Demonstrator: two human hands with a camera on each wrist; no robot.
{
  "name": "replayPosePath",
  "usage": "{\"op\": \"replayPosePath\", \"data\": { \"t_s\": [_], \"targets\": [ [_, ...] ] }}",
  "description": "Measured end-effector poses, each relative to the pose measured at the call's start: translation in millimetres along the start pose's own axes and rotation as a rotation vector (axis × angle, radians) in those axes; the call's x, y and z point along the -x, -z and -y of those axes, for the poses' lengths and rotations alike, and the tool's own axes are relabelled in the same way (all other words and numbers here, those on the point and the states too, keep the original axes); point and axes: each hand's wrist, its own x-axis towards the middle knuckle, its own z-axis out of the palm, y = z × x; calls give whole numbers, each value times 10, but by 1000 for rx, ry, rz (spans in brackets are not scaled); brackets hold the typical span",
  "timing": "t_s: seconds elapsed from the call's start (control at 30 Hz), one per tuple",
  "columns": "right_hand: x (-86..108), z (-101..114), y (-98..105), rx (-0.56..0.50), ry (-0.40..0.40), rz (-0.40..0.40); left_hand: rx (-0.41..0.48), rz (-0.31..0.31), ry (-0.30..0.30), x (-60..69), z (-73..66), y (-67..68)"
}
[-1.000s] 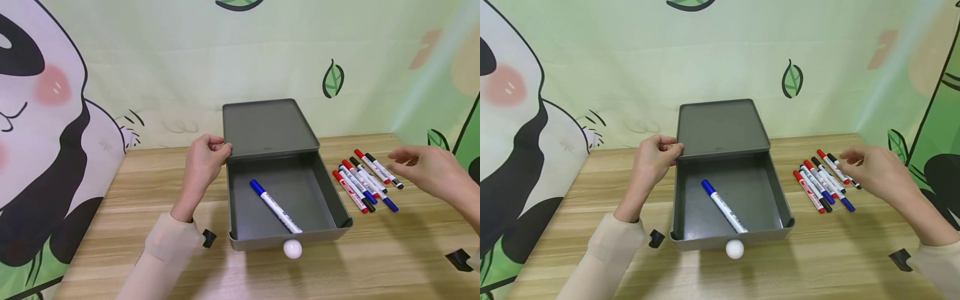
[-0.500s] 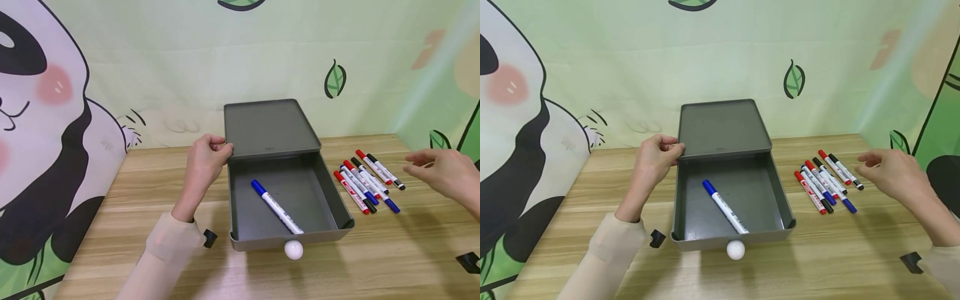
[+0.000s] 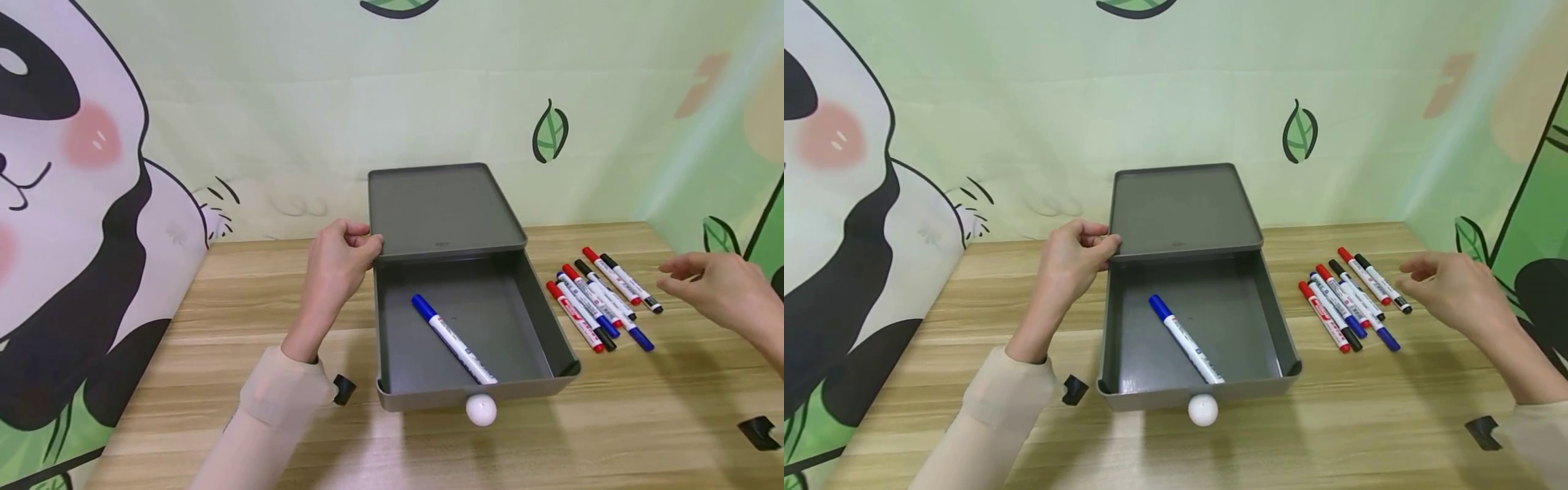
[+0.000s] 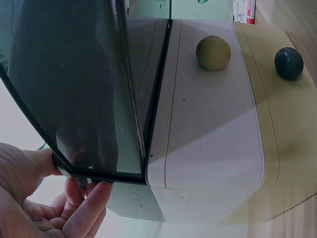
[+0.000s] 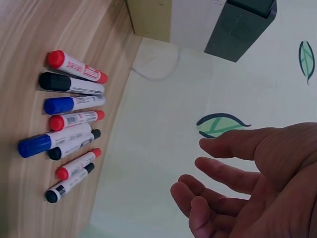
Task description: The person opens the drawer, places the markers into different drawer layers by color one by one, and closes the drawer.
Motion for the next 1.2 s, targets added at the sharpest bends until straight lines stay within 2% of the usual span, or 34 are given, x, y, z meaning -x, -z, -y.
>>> {"op": "replayPosePath", "data": {
  "t_s": [0.37, 0.73, 1.2],
  "targets": [
    [-40, -136, -214, -40, -25, 78, 2, -2, 1, 3, -17, 4],
    [-86, -236, -506, -71, 29, 173, 11, 4, 12, -7, 2, -9],
    [-125, -369, -712, -68, -34, 237, 13, 15, 26, -7, -15, 0]
  ]
}}
